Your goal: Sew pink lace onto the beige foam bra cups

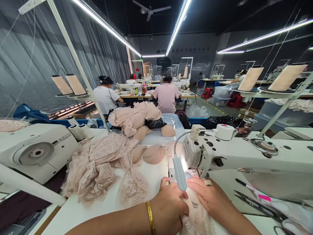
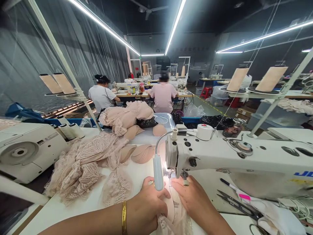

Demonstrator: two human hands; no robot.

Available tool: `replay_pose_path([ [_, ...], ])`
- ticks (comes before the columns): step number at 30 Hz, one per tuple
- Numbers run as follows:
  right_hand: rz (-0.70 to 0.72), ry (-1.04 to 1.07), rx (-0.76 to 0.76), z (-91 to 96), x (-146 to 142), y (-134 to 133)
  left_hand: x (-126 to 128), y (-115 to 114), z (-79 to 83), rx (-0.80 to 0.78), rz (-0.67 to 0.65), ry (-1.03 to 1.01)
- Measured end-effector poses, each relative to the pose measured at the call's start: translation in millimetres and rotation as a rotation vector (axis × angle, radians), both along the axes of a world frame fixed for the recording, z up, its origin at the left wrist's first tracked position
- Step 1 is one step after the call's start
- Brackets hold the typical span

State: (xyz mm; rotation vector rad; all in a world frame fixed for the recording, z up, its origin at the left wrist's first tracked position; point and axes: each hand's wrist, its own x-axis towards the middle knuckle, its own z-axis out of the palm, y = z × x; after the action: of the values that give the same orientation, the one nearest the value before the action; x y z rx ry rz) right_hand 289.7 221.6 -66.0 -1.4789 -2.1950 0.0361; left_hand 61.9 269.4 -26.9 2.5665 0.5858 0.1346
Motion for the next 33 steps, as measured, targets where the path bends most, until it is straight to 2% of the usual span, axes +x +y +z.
replay_pose_path([
  [5,-0.089,-0.020,-0.003,-4.7,2.2,1.9,4.8,-2.5,0.4,0.015,0.013,0.000],
  [10,-0.044,-0.029,0.009,-1.4,4.3,3.9,6.8,-5.6,2.1,0.020,0.020,0.025],
  [18,0.013,-0.036,-0.005,14.1,8.4,3.0,12.3,-7.8,-1.1,0.023,0.011,0.091],
  [23,-0.020,0.036,-0.010,21.3,5.0,0.7,9.3,-5.7,-4.8,0.017,-0.010,0.025],
  [27,-0.045,0.023,-0.022,17.1,6.4,-0.7,6.0,-3.5,-2.1,0.017,-0.019,-0.040],
  [33,-0.058,-0.016,-0.091,10.3,12.0,-0.5,3.7,5.6,3.7,0.041,-0.047,-0.029],
])
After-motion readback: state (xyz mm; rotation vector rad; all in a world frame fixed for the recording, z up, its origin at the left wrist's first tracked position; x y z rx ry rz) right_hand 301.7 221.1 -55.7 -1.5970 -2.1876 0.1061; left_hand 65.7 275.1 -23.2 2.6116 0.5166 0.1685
